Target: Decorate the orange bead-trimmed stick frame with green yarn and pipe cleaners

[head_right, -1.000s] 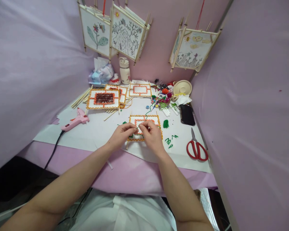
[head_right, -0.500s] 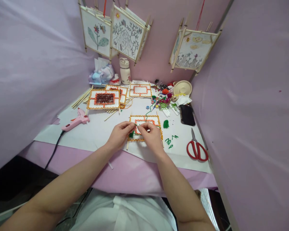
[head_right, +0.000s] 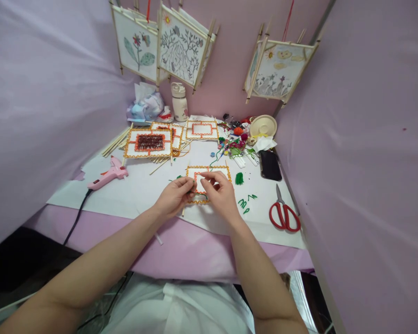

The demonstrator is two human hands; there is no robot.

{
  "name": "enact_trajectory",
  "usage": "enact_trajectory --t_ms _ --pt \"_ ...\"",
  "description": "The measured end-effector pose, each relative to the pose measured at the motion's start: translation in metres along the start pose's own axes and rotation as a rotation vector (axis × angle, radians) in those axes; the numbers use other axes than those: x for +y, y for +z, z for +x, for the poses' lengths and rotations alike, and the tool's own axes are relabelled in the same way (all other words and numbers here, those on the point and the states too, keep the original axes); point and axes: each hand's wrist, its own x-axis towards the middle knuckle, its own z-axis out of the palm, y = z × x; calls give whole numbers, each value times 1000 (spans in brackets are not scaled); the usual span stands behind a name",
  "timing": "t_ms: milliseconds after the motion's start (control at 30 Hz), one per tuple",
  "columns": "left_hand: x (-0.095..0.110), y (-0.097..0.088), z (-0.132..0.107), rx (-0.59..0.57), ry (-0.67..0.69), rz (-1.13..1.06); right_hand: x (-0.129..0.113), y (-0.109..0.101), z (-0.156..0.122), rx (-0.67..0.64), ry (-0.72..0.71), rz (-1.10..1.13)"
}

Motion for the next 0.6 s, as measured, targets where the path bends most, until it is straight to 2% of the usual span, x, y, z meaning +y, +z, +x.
enact_trajectory --t_ms 133,367,500,600 --pt "0 -1 -1 -43 -29 62 1 -3 1 -90 -133 -39" --pt "-1 -4 1 -73 -124 41 4 2 0 -86 -297 -247" --pt "3 -1 0 -21 -153 -56 4 3 0 -56 -263 -232" --pt "4 1 -2 0 -116 5 5 4 0 -55 -252 -231"
